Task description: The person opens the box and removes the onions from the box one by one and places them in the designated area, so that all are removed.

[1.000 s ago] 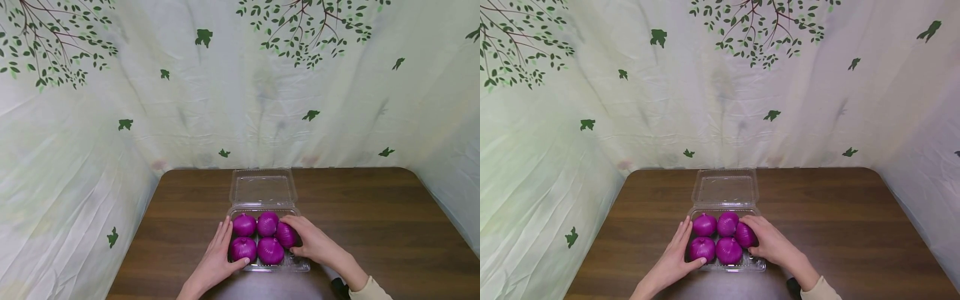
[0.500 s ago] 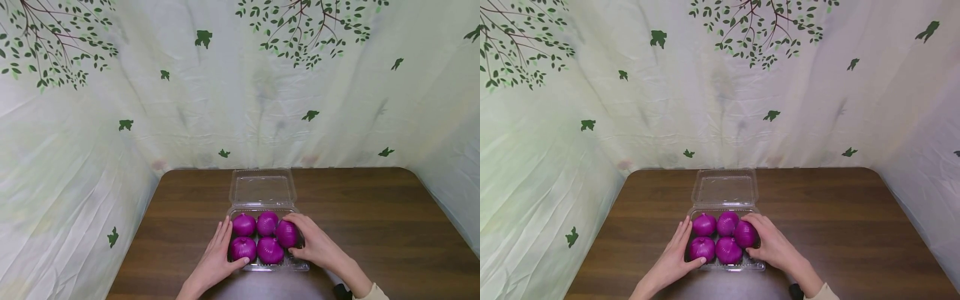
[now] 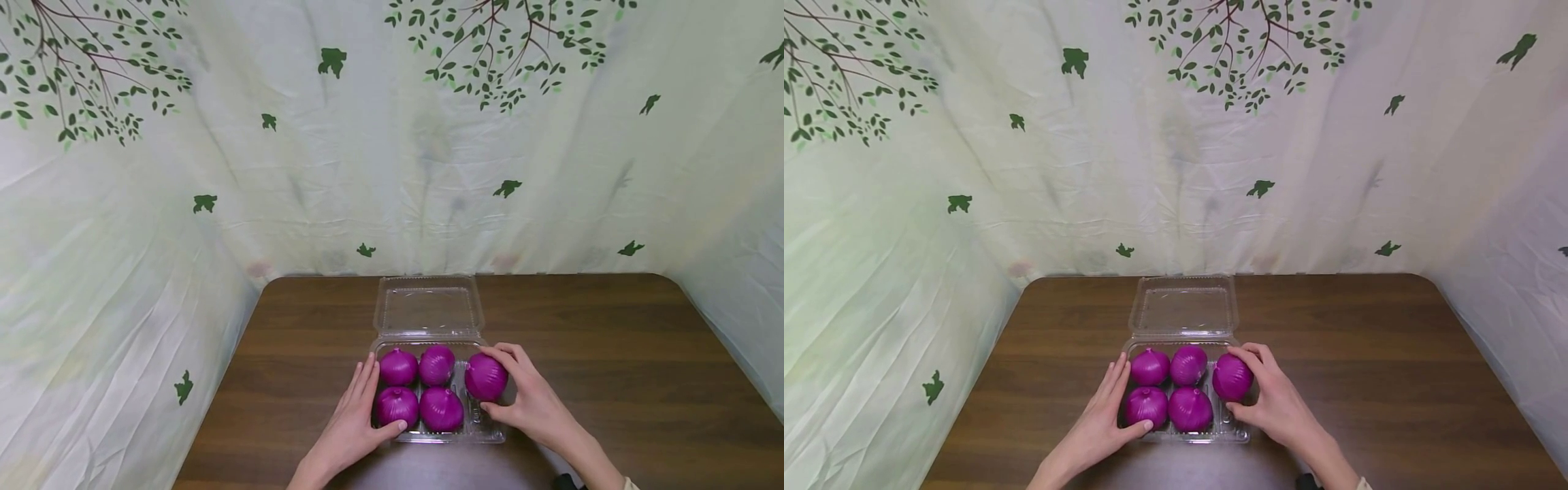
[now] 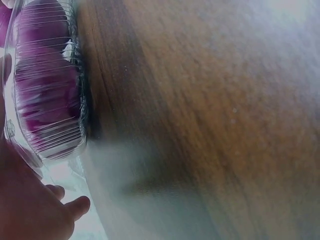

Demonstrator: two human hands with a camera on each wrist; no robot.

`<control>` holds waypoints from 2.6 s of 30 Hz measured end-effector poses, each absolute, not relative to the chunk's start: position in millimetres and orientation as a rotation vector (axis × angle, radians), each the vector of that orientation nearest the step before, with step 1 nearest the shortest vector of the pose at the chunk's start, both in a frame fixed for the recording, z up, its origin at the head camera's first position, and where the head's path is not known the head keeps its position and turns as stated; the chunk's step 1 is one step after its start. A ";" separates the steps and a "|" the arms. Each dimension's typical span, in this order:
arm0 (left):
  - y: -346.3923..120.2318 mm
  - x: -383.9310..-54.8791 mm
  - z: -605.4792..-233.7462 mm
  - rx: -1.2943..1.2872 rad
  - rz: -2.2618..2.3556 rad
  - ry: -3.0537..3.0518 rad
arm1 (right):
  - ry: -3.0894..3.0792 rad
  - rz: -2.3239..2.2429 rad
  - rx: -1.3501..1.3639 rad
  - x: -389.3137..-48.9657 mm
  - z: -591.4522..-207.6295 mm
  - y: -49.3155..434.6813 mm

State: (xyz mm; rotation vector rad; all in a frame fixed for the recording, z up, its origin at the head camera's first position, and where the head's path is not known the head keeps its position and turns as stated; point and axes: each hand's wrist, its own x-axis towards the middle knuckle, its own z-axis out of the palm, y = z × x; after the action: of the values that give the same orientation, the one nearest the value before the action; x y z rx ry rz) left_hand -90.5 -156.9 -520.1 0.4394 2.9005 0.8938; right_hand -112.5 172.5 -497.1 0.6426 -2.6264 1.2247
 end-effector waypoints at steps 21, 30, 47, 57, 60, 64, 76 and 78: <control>-156.4 -89.3 -519.2 0.434 0.891 2.889 | -2.534 1.173 0.501 -111.7 -504.9 204.5; -156.8 -90.0 -519.5 0.427 0.896 2.892 | -2.645 1.202 0.323 -111.5 -519.4 224.6; -157.1 -90.3 -520.7 0.441 0.903 2.892 | -2.813 1.245 0.176 -124.5 -527.1 244.8; -157.5 -90.7 -521.2 0.448 0.916 2.888 | -2.879 1.374 0.101 -125.5 -524.2 241.8; -157.4 -90.6 -521.7 0.449 0.915 2.887 | -2.875 1.416 0.100 -126.8 -524.8 240.9; -157.4 -90.6 -522.7 0.453 0.909 2.891 | -2.885 1.441 0.096 -128.8 -524.8 240.1; -157.2 -90.5 -522.6 0.436 0.900 2.889 | -2.897 1.451 0.124 -128.2 -526.3 239.7; -157.0 -90.5 -522.1 0.436 0.902 2.886 | -2.892 1.407 0.146 -126.6 -525.3 239.2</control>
State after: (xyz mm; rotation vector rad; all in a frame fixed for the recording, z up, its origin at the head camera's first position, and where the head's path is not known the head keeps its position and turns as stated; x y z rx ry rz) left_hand -90.5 -157.0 -522.1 0.4360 2.8859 0.9022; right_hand -126.6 239.2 -525.3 0.1462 -2.8918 1.4074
